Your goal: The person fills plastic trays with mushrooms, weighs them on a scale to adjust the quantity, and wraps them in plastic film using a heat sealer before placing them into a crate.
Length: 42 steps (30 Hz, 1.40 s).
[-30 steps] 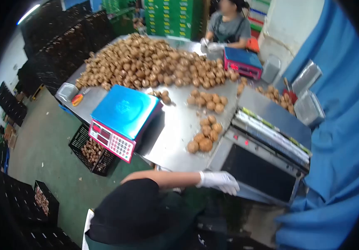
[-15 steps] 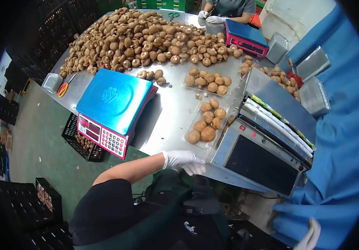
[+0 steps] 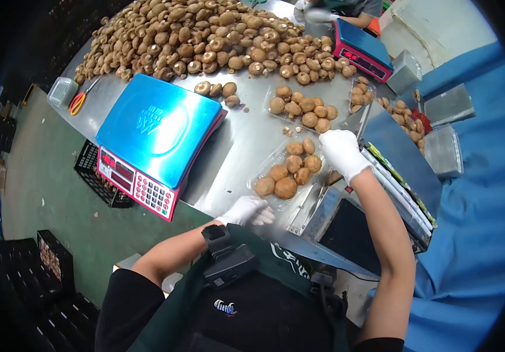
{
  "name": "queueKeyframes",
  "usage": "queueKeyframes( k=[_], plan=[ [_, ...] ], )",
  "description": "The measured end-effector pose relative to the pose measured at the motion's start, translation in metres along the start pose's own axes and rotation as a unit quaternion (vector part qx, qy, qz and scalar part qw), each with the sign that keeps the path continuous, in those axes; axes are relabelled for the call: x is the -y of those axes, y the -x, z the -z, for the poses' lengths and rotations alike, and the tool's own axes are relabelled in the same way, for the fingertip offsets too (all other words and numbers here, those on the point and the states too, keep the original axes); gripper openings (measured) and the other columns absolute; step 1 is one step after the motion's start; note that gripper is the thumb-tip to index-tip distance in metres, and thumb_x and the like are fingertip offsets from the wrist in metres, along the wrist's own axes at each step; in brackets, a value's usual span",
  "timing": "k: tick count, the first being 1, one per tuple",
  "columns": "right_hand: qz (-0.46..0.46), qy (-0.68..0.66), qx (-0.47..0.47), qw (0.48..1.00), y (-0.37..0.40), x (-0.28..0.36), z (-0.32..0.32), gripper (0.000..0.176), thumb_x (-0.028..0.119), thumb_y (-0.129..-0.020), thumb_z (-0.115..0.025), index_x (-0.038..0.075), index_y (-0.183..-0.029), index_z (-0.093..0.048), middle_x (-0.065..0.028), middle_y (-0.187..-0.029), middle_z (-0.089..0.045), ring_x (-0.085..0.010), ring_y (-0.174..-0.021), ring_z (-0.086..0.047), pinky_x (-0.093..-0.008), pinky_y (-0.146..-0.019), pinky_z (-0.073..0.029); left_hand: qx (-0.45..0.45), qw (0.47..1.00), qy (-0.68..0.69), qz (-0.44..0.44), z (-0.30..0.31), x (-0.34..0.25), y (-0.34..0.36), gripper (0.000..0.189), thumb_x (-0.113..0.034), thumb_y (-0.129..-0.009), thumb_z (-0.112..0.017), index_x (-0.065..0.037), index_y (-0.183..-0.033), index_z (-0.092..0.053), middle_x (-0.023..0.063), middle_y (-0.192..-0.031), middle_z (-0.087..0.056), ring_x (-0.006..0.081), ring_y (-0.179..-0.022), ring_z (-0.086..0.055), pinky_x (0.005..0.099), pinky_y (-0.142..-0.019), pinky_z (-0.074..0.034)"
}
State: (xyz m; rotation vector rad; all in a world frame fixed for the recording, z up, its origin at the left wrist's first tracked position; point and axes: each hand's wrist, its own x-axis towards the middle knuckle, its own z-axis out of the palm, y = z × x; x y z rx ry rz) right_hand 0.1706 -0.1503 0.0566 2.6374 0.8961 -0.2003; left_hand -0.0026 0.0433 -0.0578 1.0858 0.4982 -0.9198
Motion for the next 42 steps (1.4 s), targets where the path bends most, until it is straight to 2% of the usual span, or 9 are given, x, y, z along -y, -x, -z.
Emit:
queueKeyframes(
  k=[7,15,23,27,29,31,36,40,42],
  plan=[
    [0.010,-0.052,0.098,0.994,-0.030,0.020,-0.037,0.021,0.009,-0.075,-0.051,0.004,-0.084,-0.069,-0.0181,-0.086,-0.065,-0.0315,-0.082,-0.065,-0.0408,-0.068,-0.051,-0.166,0.980,-0.081,-0.071,0.039,-0.013,0.031,0.022,-0.022,-0.091,-0.048,-0.005,-0.085,-0.060,0.0065,-0.068,-0.065,0.0110,-0.053,-0.060,0.0217,-0.045,-0.045],
    [-0.015,-0.066,0.138,0.988,-0.046,0.021,-0.062,0.022,0.009,-0.076,-0.052,0.004,-0.090,-0.068,-0.0182,-0.094,-0.064,-0.0315,-0.089,-0.063,-0.0407,-0.073,-0.050,-0.216,0.964,-0.084,-0.134,0.039,0.001,0.023,0.020,-0.025,-0.088,-0.054,-0.007,-0.080,-0.059,0.0051,-0.066,-0.064,0.0092,-0.051,-0.058,0.0215,-0.045,-0.042],
    [0.004,-0.071,0.043,0.997,-0.043,0.006,-0.006,0.021,0.008,-0.074,-0.053,0.001,-0.088,-0.067,-0.0201,-0.093,-0.064,-0.0344,-0.087,-0.063,-0.0428,-0.074,-0.050,-0.270,0.931,-0.058,-0.240,0.022,-0.025,0.071,0.018,-0.022,-0.086,-0.055,-0.007,-0.078,-0.059,0.0032,-0.062,-0.061,0.0080,-0.050,-0.056,0.0194,-0.045,-0.041],
    [-0.002,-0.069,0.072,0.995,-0.031,-0.004,0.049,0.023,0.014,-0.073,-0.052,0.002,-0.086,-0.067,-0.0200,-0.094,-0.064,-0.0328,-0.088,-0.063,-0.0403,-0.074,-0.050,-0.268,0.924,-0.099,-0.253,0.028,-0.051,0.103,0.019,-0.023,-0.086,-0.056,-0.005,-0.077,-0.057,0.0039,-0.062,-0.059,0.0096,-0.051,-0.056,0.0208,-0.045,-0.041],
    [-0.011,-0.081,0.048,0.995,-0.039,-0.004,0.058,0.023,0.017,-0.072,-0.053,0.003,-0.083,-0.067,-0.0173,-0.083,-0.066,-0.0294,-0.078,-0.065,-0.0368,-0.070,-0.051,-0.256,0.922,-0.094,-0.275,0.041,-0.062,0.116,0.021,-0.024,-0.086,-0.055,-0.006,-0.076,-0.058,0.0037,-0.062,-0.059,0.0086,-0.051,-0.055,0.0203,-0.045,-0.040],
    [-0.018,-0.186,0.081,0.979,-0.049,0.000,0.070,0.025,0.020,-0.074,-0.051,0.004,-0.081,-0.068,-0.0174,-0.081,-0.065,-0.0301,-0.082,-0.064,-0.0388,-0.072,-0.050,-0.299,0.895,-0.148,-0.297,0.062,-0.071,0.125,0.021,-0.022,-0.087,-0.053,-0.007,-0.073,-0.057,0.0031,-0.059,-0.059,0.0077,-0.048,-0.056,0.0181,-0.043,-0.040],
    [0.044,-0.340,0.026,0.939,-0.090,0.039,0.054,0.028,0.024,-0.077,-0.047,0.003,-0.069,-0.064,-0.0133,-0.060,-0.062,-0.0235,-0.055,-0.062,-0.0349,-0.059,-0.050,-0.321,0.889,-0.148,-0.292,0.122,-0.094,0.160,0.023,-0.024,-0.085,-0.057,-0.006,-0.072,-0.057,0.0036,-0.058,-0.058,0.0082,-0.049,-0.053,0.0207,-0.045,-0.041],
    [0.024,-0.493,0.051,0.868,-0.117,0.089,0.052,0.022,0.020,-0.078,-0.051,0.005,-0.067,-0.062,-0.0079,-0.060,-0.063,-0.0170,-0.052,-0.061,-0.0307,-0.054,-0.048,-0.368,0.879,-0.153,-0.262,0.168,-0.105,0.176,0.021,-0.023,-0.085,-0.057,-0.005,-0.074,-0.058,0.0043,-0.060,-0.058,0.0101,-0.047,-0.053,0.0222,-0.046,-0.043],
    [0.018,-0.540,0.067,0.839,-0.133,0.107,0.049,0.011,0.012,-0.081,-0.055,0.002,-0.077,-0.056,-0.0077,-0.064,-0.062,-0.0134,-0.053,-0.059,-0.0263,-0.047,-0.047,-0.383,0.871,-0.173,-0.255,0.189,-0.109,0.179,0.021,-0.023,-0.085,-0.057,-0.004,-0.075,-0.058,0.0045,-0.062,-0.059,0.0103,-0.051,-0.054,0.0225,-0.048,-0.043]
  ],
)
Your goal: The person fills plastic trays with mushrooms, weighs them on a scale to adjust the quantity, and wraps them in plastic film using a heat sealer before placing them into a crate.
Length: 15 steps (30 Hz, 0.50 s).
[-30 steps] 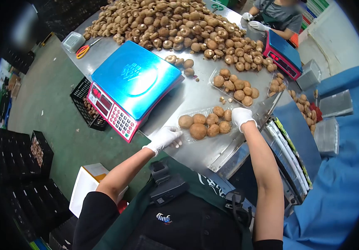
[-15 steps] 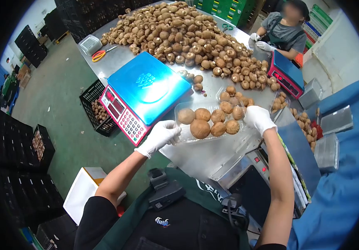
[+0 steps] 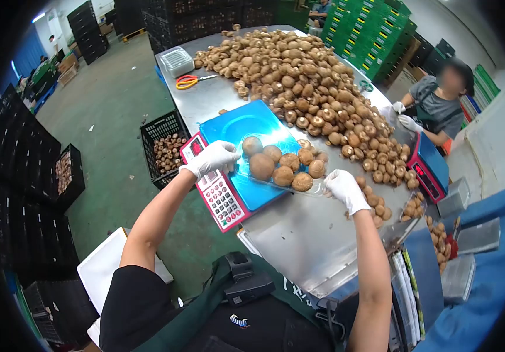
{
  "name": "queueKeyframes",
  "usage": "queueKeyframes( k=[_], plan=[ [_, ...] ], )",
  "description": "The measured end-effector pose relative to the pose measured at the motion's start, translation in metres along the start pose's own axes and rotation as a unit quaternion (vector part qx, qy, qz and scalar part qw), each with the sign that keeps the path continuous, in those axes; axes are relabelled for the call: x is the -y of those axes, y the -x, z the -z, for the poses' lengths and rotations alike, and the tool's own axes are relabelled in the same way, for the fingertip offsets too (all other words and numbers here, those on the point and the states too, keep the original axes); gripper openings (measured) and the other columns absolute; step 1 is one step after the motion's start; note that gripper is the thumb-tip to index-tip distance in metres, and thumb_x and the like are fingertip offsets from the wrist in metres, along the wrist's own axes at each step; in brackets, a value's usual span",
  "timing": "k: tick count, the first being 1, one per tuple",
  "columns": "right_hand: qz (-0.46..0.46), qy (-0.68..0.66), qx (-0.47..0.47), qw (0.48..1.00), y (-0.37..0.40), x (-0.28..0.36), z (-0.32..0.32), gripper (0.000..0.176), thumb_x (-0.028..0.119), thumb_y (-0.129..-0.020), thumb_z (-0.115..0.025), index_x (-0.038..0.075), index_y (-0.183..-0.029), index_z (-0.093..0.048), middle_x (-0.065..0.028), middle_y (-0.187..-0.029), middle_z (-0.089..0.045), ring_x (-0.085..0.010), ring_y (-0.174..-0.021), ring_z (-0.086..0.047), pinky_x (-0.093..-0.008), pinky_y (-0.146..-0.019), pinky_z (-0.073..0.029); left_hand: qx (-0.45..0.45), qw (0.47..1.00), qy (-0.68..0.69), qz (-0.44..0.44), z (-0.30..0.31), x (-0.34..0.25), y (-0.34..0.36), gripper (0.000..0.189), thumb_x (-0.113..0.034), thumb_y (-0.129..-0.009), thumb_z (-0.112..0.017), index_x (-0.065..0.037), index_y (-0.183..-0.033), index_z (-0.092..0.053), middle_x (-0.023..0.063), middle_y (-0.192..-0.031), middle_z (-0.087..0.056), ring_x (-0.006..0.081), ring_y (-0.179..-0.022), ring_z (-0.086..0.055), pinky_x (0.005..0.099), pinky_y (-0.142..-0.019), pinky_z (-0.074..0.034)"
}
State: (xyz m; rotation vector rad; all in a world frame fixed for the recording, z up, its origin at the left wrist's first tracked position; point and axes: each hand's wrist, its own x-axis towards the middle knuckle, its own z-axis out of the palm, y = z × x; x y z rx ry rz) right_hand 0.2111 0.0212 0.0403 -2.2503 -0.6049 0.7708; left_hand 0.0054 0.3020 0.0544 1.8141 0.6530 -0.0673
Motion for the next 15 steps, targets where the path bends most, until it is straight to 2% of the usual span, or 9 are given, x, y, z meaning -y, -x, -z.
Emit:
queueKeyframes(
  k=[5,7,8,9,10,11,13,14,15],
  plan=[
    [-0.006,-0.027,-0.005,1.000,-0.008,0.021,-0.015,0.011,0.014,-0.081,-0.057,0.003,-0.077,-0.056,-0.0053,-0.064,-0.062,-0.0109,-0.054,-0.058,-0.0238,-0.048,-0.045,-0.026,0.999,-0.043,0.012,0.025,-0.004,-0.007,0.024,-0.025,-0.085,-0.058,-0.003,-0.077,-0.059,0.0048,-0.062,-0.060,0.0106,-0.054,-0.056,0.0245,-0.053,-0.045],
    [-0.016,-0.008,-0.002,1.000,-0.008,0.022,-0.017,0.020,0.023,-0.078,-0.063,0.003,-0.082,-0.059,-0.0077,-0.066,-0.063,-0.0182,-0.057,-0.061,-0.0315,-0.060,-0.049,-0.103,0.968,-0.227,0.017,0.029,-0.015,-0.001,0.024,-0.027,-0.085,-0.059,-0.004,-0.079,-0.061,0.0049,-0.063,-0.060,0.0149,-0.060,-0.059,0.0277,-0.059,-0.047],
    [-0.017,-0.010,0.001,1.000,-0.002,0.026,-0.017,0.020,0.023,-0.078,-0.063,0.003,-0.082,-0.059,-0.0077,-0.066,-0.063,-0.0182,-0.057,-0.061,-0.0315,-0.060,-0.049,-0.155,0.946,-0.284,0.000,0.030,-0.016,0.000,0.023,-0.028,-0.083,-0.060,-0.006,-0.090,-0.061,0.0074,-0.078,-0.063,0.0201,-0.073,-0.062,0.0317,-0.070,-0.048],
    [0.047,0.079,-0.101,0.991,0.006,0.031,-0.018,0.025,0.026,-0.077,-0.065,0.004,-0.089,-0.059,-0.0079,-0.070,-0.063,-0.0204,-0.063,-0.061,-0.0327,-0.062,-0.049,-0.153,0.946,-0.285,0.003,0.027,-0.014,-0.001,0.023,-0.028,-0.083,-0.060,-0.006,-0.090,-0.061,0.0074,-0.078,-0.063,0.0201,-0.073,-0.062,0.0317,-0.070,-0.048],
    [0.111,0.167,-0.200,0.959,0.013,0.038,-0.018,0.031,0.028,-0.076,-0.067,0.006,-0.096,-0.059,-0.0081,-0.073,-0.062,-0.0227,-0.069,-0.062,-0.0338,-0.065,-0.048,-0.231,0.927,-0.278,-0.100,0.023,-0.012,-0.003,0.026,-0.027,-0.083,-0.061,-0.007,-0.098,-0.059,0.0090,-0.090,-0.062,0.0223,-0.083,-0.061,0.0329,-0.076,-0.047],
    [0.108,0.167,-0.196,0.960,0.017,0.046,-0.018,0.031,0.028,-0.076,-0.067,0.006,-0.096,-0.059,-0.0081,-0.073,-0.062,-0.0227,-0.069,-0.062,-0.0338,-0.065,-0.048,-0.306,0.892,-0.266,-0.202,0.019,-0.011,-0.006,0.031,-0.027,-0.082,-0.061,-0.008,-0.106,-0.057,0.0107,-0.101,-0.061,0.0246,-0.093,-0.059,0.0342,-0.082,-0.046],
    [0.307,0.168,-0.227,0.909,0.024,0.061,-0.022,0.042,0.030,-0.073,-0.070,0.009,-0.106,-0.057,-0.0089,-0.090,-0.059,-0.0264,-0.085,-0.057,-0.0351,-0.073,-0.047,-0.301,0.826,-0.315,-0.358,0.012,-0.014,-0.017,0.041,-0.023,-0.082,-0.061,-0.009,-0.118,-0.050,0.0133,-0.117,-0.054,0.0258,-0.104,-0.055,0.0340,-0.090,-0.044],
    [0.305,0.168,-0.223,0.911,0.026,0.067,-0.028,0.042,0.030,-0.073,-0.070,0.009,-0.106,-0.057,-0.0089,-0.090,-0.059,-0.0264,-0.085,-0.057,-0.0351,-0.073,-0.047,-0.272,0.850,-0.272,-0.361,0.005,-0.014,-0.022,0.038,-0.018,-0.083,-0.060,-0.009,-0.118,-0.052,0.0133,-0.120,-0.053,0.0281,-0.111,-0.051,0.0342,-0.094,-0.041],
    [0.354,0.206,-0.215,0.887,0.026,0.074,-0.035,0.043,0.030,-0.072,-0.070,0.010,-0.107,-0.057,-0.0091,-0.096,-0.056,-0.0268,-0.091,-0.053,-0.0360,-0.077,-0.045,-0.271,0.852,-0.270,-0.357,0.001,-0.010,-0.028,0.038,-0.018,-0.083,-0.060,-0.009,-0.118,-0.052,0.0133,-0.120,-0.053,0.0281,-0.111,-0.051,0.0342,-0.094,-0.041]
  ],
)
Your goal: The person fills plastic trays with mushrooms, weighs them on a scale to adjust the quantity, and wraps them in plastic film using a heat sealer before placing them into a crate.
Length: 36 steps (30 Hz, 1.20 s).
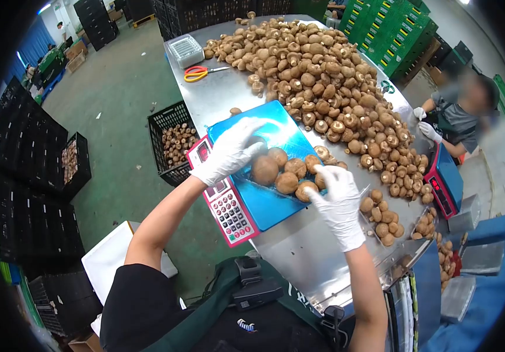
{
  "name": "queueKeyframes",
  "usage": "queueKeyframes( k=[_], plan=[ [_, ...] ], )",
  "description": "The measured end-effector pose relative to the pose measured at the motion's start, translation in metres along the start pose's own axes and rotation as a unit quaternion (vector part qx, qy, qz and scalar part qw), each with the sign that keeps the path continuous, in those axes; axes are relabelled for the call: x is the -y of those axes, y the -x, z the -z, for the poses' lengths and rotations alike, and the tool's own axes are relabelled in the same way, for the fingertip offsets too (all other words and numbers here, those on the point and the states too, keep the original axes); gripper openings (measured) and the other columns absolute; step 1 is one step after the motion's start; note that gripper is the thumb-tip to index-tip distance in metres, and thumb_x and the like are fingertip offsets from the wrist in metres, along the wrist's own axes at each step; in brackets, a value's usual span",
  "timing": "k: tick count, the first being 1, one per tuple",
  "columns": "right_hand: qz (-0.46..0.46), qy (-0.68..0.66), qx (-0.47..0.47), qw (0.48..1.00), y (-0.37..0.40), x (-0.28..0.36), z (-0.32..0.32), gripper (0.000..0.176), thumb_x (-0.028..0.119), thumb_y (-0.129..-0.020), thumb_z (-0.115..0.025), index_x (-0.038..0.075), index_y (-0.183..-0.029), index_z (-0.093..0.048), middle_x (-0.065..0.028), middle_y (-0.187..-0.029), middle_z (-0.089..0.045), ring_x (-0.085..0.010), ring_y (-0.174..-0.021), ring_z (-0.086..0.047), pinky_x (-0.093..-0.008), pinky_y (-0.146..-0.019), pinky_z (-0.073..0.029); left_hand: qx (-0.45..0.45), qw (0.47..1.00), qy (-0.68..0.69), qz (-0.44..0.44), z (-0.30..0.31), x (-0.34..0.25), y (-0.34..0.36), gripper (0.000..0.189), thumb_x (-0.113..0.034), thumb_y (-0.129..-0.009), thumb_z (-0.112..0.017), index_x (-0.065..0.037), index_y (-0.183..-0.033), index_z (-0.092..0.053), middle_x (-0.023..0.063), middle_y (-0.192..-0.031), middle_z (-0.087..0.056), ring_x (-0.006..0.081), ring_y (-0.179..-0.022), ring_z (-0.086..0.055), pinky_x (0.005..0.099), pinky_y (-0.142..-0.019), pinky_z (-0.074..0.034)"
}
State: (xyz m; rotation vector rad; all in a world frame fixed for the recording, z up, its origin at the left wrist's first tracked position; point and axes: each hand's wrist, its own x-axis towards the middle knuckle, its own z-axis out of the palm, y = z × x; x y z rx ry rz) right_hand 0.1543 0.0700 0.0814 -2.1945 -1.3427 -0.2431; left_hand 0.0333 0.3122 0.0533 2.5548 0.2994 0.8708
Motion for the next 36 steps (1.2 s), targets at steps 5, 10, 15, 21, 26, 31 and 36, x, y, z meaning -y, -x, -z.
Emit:
queueKeyframes(
  k=[5,10,15,21,26,31,36],
  plan=[
    [0.085,0.024,0.014,0.996,0.001,0.010,-0.033,0.044,0.025,-0.068,-0.071,0.010,-0.108,-0.060,-0.0081,-0.107,-0.051,-0.0271,-0.099,-0.047,-0.0399,-0.083,-0.039,0.043,0.992,0.112,0.040,-0.015,-0.003,0.005,0.031,-0.013,-0.083,-0.058,-0.009,-0.114,-0.055,0.0117,-0.119,-0.053,0.0309,-0.118,-0.045,0.0374,-0.098,-0.037],
    [0.085,0.016,-0.021,0.996,0.009,0.010,-0.046,0.045,0.022,-0.067,-0.073,0.010,-0.108,-0.060,-0.0067,-0.106,-0.050,-0.0267,-0.099,-0.046,-0.0390,-0.081,-0.039,0.062,0.995,0.065,0.050,-0.021,0.004,0.010,0.033,-0.013,-0.083,-0.057,-0.008,-0.116,-0.052,0.0111,-0.119,-0.053,0.0307,-0.122,-0.041,0.0407,-0.103,-0.031],
    [0.083,-0.010,-0.011,0.996,0.001,0.003,-0.030,0.043,0.014,-0.071,-0.068,0.010,-0.112,-0.058,-0.0081,-0.109,-0.050,-0.0278,-0.100,-0.046,-0.0405,-0.087,-0.038,0.051,0.998,0.006,0.021,-0.029,0.010,0.013,0.037,-0.016,-0.085,-0.053,-0.007,-0.121,-0.048,0.0134,-0.128,-0.046,0.0326,-0.126,-0.034,0.0410,-0.104,-0.027],
    [0.119,0.069,0.068,0.988,-0.041,-0.016,-0.016,0.048,0.015,-0.070,-0.068,0.010,-0.116,-0.055,-0.0133,-0.127,-0.043,-0.0338,-0.120,-0.035,-0.0422,-0.096,-0.034,0.075,0.997,0.016,0.023,-0.011,-0.015,0.000,0.047,-0.030,-0.088,-0.050,-0.008,-0.128,-0.044,0.0160,-0.137,-0.035,0.0362,-0.128,-0.029,0.0439,-0.106,-0.024],
    [0.119,0.017,0.178,0.977,-0.053,-0.027,-0.028,0.050,0.016,-0.064,-0.074,0.009,-0.110,-0.057,-0.0142,-0.130,-0.041,-0.0375,-0.128,-0.027,-0.0425,-0.102,-0.030,0.184,0.981,-0.047,-0.026,-0.014,-0.024,0.004,0.056,-0.047,-0.076,-0.060,-0.023,-0.126,-0.050,0.0082,-0.140,-0.034,0.0333,-0.131,-0.025,0.0493,-0.105,-0.019],
    [0.073,-0.066,0.156,0.983,-0.051,-0.034,-0.035,0.041,0.017,-0.061,-0.077,0.008,-0.097,-0.059,-0.0125,-0.128,-0.044,-0.0355,-0.129,-0.027,-0.0435,-0.104,-0.028,0.165,0.985,-0.033,-0.024,-0.017,-0.021,0.005,0.059,-0.047,-0.070,-0.065,-0.026,-0.124,-0.052,0.0062,-0.140,-0.035,0.0324,-0.131,-0.026,0.0496,-0.105,-0.019],
    [0.016,-0.161,0.121,0.979,-0.051,-0.042,-0.038,0.032,0.017,-0.064,-0.077,0.006,-0.089,-0.060,-0.0123,-0.125,-0.049,-0.0329,-0.129,-0.028,-0.0426,-0.104,-0.027,0.169,0.985,-0.024,-0.016,-0.016,-0.022,0.004,0.060,-0.042,-0.066,-0.067,-0.026,-0.123,-0.053,0.0061,-0.140,-0.035,0.0323,-0.131,-0.026,0.0501,-0.105,-0.019]
  ],
)
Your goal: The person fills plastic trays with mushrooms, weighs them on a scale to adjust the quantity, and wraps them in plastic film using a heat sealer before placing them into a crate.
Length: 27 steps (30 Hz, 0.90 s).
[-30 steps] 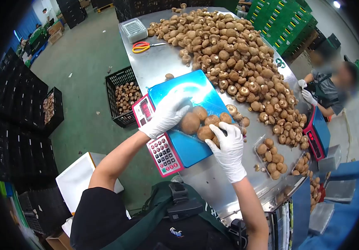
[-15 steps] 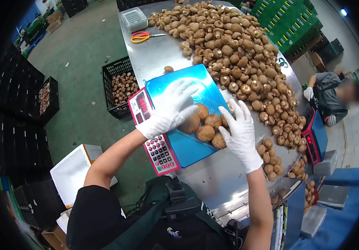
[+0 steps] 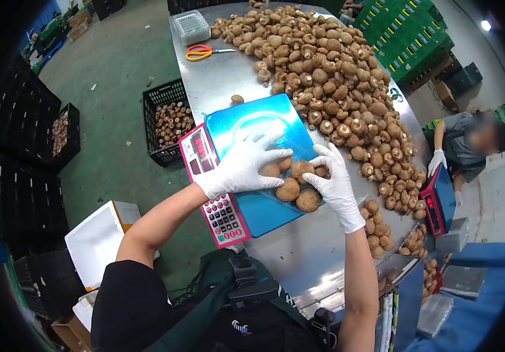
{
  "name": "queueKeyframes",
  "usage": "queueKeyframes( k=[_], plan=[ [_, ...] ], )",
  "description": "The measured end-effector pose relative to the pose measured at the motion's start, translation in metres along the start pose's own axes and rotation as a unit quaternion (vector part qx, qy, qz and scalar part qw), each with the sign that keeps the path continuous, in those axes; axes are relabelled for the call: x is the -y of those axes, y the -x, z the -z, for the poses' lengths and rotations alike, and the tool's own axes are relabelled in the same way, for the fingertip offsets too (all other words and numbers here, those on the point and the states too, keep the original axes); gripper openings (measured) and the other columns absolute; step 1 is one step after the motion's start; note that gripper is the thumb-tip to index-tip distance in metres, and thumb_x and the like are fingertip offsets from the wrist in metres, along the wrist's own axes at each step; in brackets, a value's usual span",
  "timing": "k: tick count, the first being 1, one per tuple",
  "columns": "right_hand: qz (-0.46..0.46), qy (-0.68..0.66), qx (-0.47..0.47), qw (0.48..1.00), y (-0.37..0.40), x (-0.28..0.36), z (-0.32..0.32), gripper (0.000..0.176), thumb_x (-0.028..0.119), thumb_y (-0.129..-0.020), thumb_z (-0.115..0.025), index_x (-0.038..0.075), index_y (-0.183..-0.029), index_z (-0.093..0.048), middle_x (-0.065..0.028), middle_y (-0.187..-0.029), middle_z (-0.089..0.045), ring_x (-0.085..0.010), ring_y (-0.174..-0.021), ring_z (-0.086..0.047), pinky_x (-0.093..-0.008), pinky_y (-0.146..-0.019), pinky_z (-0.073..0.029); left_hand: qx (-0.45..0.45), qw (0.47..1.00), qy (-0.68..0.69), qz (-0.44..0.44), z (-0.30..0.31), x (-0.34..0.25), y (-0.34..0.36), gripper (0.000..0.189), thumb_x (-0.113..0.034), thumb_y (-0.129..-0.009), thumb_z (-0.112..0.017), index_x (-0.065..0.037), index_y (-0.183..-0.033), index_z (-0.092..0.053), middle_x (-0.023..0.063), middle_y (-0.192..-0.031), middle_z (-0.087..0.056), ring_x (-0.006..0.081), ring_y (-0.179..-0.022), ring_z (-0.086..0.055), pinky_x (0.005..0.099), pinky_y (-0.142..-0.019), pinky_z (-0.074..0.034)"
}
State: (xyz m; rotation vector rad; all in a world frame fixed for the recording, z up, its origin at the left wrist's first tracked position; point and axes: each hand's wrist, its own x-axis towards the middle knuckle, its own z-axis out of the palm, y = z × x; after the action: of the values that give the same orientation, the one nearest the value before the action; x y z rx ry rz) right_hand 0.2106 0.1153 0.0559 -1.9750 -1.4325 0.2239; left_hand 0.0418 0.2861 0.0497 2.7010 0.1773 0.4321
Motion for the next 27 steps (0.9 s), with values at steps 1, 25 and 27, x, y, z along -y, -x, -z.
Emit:
queueKeyframes(
  k=[1,25,27],
  plan=[
    [-0.016,-0.030,0.001,0.999,0.000,0.001,-0.001,0.029,0.017,-0.066,-0.076,0.006,-0.088,-0.061,-0.0131,-0.125,-0.049,-0.0324,-0.130,-0.028,-0.0419,-0.104,-0.027,-0.001,1.000,-0.001,-0.001,0.000,0.000,0.000,0.060,-0.042,-0.066,-0.067,-0.026,-0.123,-0.053,0.0061,-0.140,-0.035,0.0323,-0.131,-0.026,0.0501,-0.105,-0.019],
    [-0.146,-0.318,-0.108,0.931,0.013,0.042,0.045,0.021,0.016,-0.087,-0.059,0.001,-0.101,-0.061,-0.0066,-0.114,-0.057,-0.0151,-0.103,-0.053,-0.0261,-0.091,-0.040,-0.096,0.892,0.430,0.104,0.058,-0.032,0.001,0.039,-0.010,-0.078,-0.060,-0.006,-0.116,-0.054,0.0068,-0.115,-0.054,0.0174,-0.112,-0.047,0.0320,-0.097,-0.037],
    [-0.223,-0.277,-0.211,0.910,0.022,0.004,0.061,0.019,0.014,-0.088,-0.056,0.002,-0.103,-0.061,-0.0043,-0.101,-0.062,-0.0111,-0.094,-0.055,-0.0241,-0.086,-0.042,-0.179,0.853,0.454,0.186,0.064,0.005,0.005,0.038,-0.016,-0.082,-0.060,-0.004,-0.118,-0.053,0.0072,-0.108,-0.057,0.0154,-0.103,-0.053,0.0284,-0.091,-0.042]
  ],
)
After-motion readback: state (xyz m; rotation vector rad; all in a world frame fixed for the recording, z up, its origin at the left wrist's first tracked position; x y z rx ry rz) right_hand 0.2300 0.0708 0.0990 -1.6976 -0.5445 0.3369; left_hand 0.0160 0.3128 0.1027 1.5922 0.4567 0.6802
